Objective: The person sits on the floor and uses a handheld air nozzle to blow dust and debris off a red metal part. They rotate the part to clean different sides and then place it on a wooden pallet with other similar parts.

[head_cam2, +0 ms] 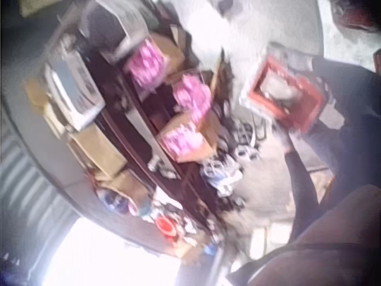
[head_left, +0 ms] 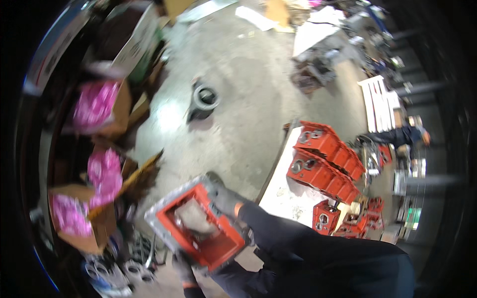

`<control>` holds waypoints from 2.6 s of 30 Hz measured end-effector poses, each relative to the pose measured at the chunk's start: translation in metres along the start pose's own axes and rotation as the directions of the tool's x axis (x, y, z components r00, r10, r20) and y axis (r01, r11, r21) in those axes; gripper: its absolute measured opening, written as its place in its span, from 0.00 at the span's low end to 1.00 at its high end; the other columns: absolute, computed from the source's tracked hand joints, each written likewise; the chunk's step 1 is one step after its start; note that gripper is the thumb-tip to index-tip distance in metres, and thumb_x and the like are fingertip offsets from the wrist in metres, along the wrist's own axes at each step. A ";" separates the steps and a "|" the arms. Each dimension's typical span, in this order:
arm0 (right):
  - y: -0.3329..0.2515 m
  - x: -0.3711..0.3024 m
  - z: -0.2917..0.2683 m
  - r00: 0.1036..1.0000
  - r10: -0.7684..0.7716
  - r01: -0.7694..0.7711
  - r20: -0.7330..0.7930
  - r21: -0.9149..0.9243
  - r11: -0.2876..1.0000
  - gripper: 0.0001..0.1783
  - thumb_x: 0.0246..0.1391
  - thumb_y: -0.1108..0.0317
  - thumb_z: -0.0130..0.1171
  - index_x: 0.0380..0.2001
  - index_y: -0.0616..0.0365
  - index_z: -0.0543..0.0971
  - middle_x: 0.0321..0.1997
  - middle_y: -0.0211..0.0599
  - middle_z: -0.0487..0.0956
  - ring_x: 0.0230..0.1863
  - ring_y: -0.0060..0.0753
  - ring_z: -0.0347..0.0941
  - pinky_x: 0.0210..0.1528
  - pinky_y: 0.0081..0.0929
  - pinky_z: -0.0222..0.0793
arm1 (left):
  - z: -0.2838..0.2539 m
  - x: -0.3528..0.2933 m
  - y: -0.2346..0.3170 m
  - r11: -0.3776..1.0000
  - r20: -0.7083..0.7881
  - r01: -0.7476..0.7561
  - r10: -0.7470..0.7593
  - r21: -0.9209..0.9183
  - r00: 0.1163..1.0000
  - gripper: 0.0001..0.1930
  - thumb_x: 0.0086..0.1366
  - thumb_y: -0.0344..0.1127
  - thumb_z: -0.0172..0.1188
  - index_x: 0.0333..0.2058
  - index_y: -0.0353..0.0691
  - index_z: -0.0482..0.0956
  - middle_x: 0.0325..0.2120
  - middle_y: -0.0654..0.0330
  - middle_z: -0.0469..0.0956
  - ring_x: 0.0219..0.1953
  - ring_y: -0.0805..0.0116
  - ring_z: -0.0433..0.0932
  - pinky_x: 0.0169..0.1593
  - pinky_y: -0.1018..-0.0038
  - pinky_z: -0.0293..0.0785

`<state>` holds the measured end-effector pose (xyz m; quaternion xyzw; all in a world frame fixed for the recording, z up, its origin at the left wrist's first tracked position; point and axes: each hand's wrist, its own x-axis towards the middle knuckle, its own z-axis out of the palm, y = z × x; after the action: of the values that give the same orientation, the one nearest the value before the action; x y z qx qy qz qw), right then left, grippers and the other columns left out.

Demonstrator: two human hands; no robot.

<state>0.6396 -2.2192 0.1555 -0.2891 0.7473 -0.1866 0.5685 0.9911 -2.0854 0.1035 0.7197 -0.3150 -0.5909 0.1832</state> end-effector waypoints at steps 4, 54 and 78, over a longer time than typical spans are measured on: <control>0.025 -0.047 -0.008 0.998 -0.033 0.042 -0.055 0.181 0.983 0.18 0.71 0.60 0.55 0.58 0.55 0.76 0.37 0.41 0.82 0.39 0.34 0.81 0.42 0.35 0.78 | 0.003 -0.008 0.046 0.969 0.062 -0.149 0.139 0.199 0.988 0.19 0.80 0.45 0.51 0.33 0.36 0.75 0.26 0.61 0.75 0.28 0.69 0.71 0.32 0.68 0.70; 0.696 -1.026 0.252 -0.248 0.922 0.786 -0.296 0.496 0.370 0.11 0.70 0.63 0.62 0.48 0.58 0.80 0.30 0.24 0.78 0.28 0.18 0.76 0.28 0.24 0.74 | 0.254 -0.780 -0.304 0.140 0.916 -0.980 -0.357 -0.143 -0.185 0.18 0.74 0.45 0.60 0.29 0.37 0.84 0.20 0.56 0.80 0.22 0.63 0.79 0.28 0.65 0.73; 1.324 -1.386 0.117 -0.593 0.772 0.604 -0.227 0.508 0.614 0.07 0.53 0.68 0.66 0.37 0.52 0.82 0.28 0.37 0.81 0.28 0.44 0.79 0.29 0.38 0.76 | 0.651 -1.346 -0.802 -0.206 0.325 -0.254 -0.521 -0.945 -0.789 0.06 0.62 0.36 0.64 0.36 0.45 0.84 0.28 0.57 0.82 0.32 0.57 0.84 0.36 0.63 0.81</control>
<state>0.7190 -0.3101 0.3464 0.4683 0.6403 -0.4780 -0.3772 0.4129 -0.5240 0.4308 0.6029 0.7804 0.1649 0.0165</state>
